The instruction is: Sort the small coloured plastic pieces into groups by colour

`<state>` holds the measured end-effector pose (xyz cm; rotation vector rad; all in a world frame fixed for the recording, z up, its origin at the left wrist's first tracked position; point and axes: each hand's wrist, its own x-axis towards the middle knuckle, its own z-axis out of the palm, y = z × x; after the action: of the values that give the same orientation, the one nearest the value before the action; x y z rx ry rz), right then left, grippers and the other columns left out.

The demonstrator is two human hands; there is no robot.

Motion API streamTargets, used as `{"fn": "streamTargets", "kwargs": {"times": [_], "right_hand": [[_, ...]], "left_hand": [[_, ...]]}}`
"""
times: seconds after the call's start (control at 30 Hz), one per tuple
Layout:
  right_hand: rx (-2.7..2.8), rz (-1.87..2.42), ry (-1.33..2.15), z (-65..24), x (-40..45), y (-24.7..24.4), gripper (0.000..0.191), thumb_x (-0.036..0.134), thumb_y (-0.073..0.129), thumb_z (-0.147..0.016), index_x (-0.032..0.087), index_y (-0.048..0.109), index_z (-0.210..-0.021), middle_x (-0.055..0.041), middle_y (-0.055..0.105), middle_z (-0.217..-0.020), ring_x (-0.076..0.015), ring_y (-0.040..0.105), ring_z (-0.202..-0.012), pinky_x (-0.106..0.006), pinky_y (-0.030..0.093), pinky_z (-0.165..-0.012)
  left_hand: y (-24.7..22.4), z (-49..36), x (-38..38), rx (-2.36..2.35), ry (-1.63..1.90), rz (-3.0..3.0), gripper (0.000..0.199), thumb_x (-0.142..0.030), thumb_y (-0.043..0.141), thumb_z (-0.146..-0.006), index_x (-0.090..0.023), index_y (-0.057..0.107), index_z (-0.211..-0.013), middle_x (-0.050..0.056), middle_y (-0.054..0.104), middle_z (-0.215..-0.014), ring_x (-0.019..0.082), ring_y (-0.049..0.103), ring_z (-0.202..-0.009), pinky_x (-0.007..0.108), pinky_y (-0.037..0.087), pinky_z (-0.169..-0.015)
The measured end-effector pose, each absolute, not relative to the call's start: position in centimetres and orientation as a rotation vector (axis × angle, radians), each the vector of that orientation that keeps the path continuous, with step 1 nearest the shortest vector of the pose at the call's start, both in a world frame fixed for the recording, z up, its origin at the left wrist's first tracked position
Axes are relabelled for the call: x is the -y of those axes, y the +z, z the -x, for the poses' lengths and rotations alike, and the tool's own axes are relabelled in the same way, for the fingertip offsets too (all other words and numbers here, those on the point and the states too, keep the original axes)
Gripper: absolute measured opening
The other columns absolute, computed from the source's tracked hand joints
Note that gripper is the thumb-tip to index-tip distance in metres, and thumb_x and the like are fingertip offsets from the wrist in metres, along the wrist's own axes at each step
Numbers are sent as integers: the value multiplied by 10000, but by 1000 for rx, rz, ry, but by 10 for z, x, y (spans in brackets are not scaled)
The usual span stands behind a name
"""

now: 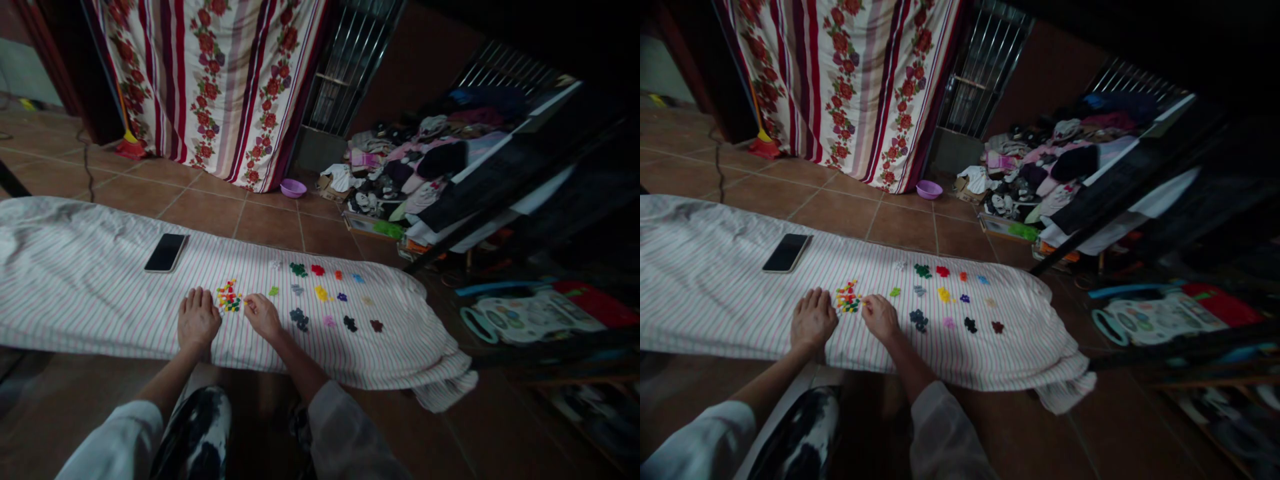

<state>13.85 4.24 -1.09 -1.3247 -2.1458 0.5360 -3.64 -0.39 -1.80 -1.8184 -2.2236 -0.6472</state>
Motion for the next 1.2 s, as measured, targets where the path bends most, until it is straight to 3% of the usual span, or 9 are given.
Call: {"fn": "streamTargets", "kwargs": {"times": [0.47,0.77,1.2], "right_hand": [[1654,1512,460,-233,-61,4,239,259,450,-811,196,627,-959,-48,681,-893,-165,636,-788,-292,510,-727],[1626,2022,98,-336,-65,9,236,147,466,-760,166,667,-881,-72,688,-849,-175,621,-792,-253,447,-736],[1724,1978,179,-343,-87,-8,310,77,432,-714,174,667,-891,-50,701,-895,-159,631,-834,-251,465,-780]], "left_hand": [[-15,36,5,2263,-765,1848,489,-242,422,-798,-95,514,-1255,197,519,-1325,320,391,-1300,488,282,-1069],[-14,37,6,2221,-667,1841,444,-242,379,-828,-72,536,-1207,207,535,-1290,314,415,-1278,469,308,-1056],[-12,36,6,2248,-712,1852,453,-246,398,-813,-66,541,-1204,214,529,-1296,317,400,-1287,474,299,-1064]]}}
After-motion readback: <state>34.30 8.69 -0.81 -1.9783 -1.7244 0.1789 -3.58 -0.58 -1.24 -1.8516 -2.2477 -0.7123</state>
